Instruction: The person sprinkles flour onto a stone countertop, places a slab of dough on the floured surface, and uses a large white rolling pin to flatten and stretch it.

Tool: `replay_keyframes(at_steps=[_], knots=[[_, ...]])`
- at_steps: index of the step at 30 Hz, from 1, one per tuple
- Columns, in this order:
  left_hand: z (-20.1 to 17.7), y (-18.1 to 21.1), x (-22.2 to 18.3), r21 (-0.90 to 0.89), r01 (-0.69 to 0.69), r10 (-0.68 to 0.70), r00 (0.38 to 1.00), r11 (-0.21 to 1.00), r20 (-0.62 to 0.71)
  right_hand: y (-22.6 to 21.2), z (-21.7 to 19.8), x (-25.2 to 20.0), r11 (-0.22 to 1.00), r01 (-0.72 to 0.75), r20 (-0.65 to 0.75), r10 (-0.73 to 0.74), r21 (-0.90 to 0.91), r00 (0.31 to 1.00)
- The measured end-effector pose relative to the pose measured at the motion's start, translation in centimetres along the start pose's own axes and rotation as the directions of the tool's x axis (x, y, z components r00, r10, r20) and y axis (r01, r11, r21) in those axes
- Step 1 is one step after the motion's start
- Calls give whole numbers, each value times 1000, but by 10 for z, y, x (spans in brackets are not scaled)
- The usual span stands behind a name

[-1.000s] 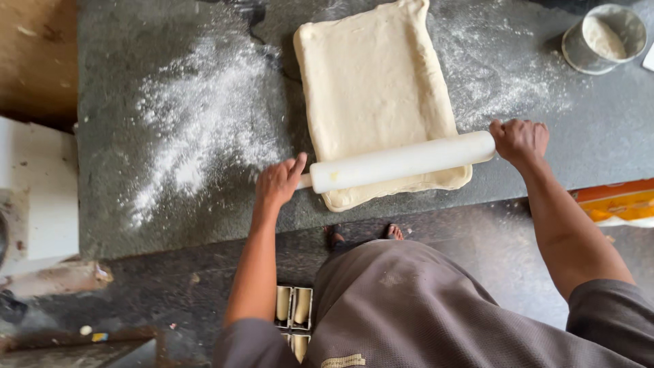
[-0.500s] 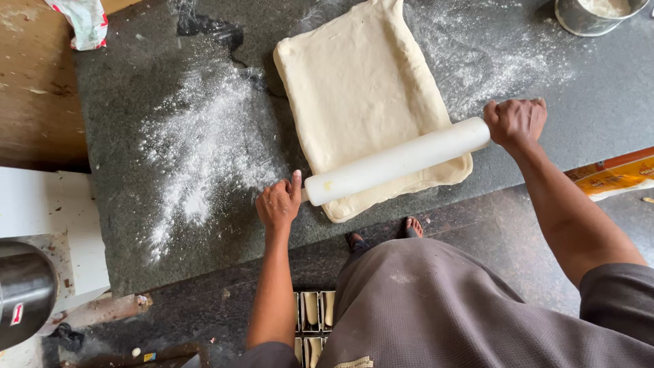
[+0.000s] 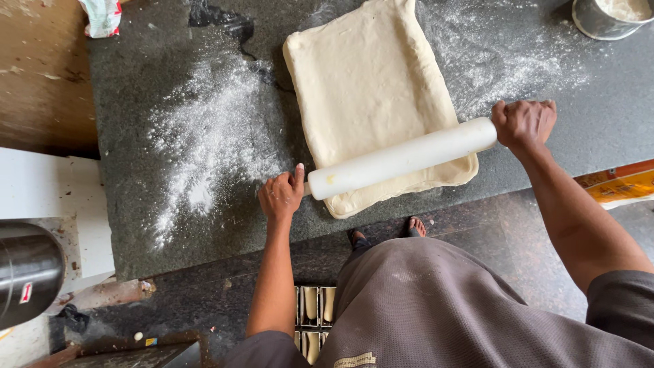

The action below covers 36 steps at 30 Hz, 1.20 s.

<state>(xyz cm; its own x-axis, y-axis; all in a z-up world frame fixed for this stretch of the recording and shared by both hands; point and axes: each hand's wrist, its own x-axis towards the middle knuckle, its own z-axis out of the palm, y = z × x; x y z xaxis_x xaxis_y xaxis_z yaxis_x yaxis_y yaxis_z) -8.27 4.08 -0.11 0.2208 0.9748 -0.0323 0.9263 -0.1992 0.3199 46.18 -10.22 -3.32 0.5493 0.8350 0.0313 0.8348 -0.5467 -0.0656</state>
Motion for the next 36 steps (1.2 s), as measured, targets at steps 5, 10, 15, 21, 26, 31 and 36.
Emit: replay_keyframes(at_steps=[5,10,15,21,26,31,36], knots=[[-1,0,2,28,-1,-1,999,1000,39,-1,-3,-6,1000,1,8,-1,11,1000],[-3,1,-4,2,-15,15,998,1000,53,-2,-7,-8,1000,4,81,-3,-17,997],[-10,8,-9,29,10,-12,998,1000,57,-2,-21,-13,999,41,154,-39,-7,987],[-12,14,-7,-53,-124,117,987,991,-113,-2,-36,-13,983,177,24,-178,48,984],[-12,12,47,53,-318,319,899,947,-301,12,-8,27,926,354,-104,-342,133,934],[13,11,177,70,-281,290,921,957,-260,11,52,146,835,515,-390,-546,-193,741],[25,9,241,141,-355,382,867,924,-320,-1,61,211,939,325,52,-321,-116,946]])
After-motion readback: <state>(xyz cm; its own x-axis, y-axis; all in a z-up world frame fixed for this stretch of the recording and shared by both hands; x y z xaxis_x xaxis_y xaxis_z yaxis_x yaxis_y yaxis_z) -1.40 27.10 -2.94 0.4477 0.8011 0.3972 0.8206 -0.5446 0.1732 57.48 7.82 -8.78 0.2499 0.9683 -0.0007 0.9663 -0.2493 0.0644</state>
